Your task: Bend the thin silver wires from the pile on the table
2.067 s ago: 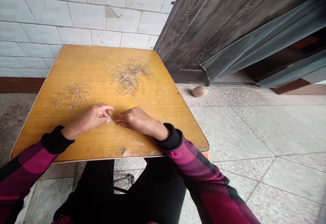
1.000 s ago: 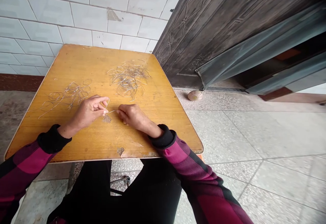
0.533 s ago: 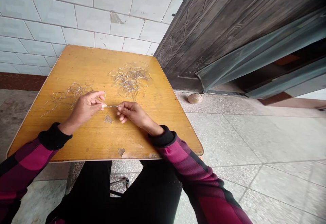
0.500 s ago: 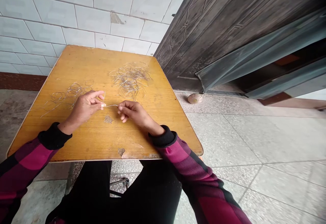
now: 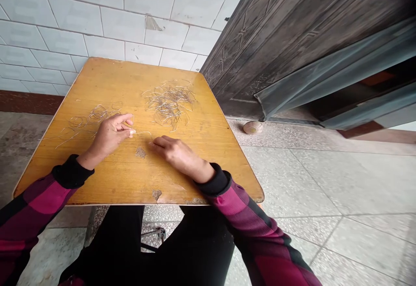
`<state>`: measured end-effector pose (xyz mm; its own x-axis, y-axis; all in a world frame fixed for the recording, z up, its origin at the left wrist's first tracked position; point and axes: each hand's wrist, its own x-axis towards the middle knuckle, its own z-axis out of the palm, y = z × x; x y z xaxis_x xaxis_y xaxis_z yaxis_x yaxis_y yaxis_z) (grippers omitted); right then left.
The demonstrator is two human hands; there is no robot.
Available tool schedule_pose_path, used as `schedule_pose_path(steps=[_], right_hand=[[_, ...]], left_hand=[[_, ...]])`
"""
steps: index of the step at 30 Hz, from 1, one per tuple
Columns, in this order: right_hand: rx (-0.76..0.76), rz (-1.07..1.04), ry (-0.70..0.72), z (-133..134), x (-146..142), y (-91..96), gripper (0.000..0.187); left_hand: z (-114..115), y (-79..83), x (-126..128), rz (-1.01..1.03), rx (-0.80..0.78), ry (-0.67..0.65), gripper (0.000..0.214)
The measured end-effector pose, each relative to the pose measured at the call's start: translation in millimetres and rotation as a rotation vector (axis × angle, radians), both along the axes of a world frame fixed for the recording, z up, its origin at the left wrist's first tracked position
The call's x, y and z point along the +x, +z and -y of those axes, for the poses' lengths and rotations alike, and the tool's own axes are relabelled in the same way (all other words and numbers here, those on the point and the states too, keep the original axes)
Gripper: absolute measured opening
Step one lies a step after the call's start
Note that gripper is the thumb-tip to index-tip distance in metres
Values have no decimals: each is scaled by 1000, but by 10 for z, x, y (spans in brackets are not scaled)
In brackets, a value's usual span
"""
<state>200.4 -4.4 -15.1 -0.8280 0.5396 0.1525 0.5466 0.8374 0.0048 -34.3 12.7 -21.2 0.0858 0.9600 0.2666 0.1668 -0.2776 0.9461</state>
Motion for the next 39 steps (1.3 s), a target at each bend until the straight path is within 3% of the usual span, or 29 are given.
schedule_pose_path(steps=[6, 15, 21, 29, 33, 39], right_hand=[[-5, 166, -54, 65, -88, 32, 24], [-205, 78, -257, 11, -99, 61, 17], [-300, -72, -233, -11, -73, 30, 32], [-144, -31, -356, 40, -161, -56, 60], [-89, 44, -433, 77, -216, -78, 64], [-118, -15, -444, 80, -232, -115, 65]], left_hand=[[28, -29, 63, -55, 24, -10, 36], [82, -55, 178, -39, 45, -54, 34], [84, -54, 181, -33, 31, -65, 35], [79, -84, 220, 23, -35, -74, 34], [88, -104, 256, 61, -74, -75, 33], [74, -74, 229, 12, -113, -131, 36]])
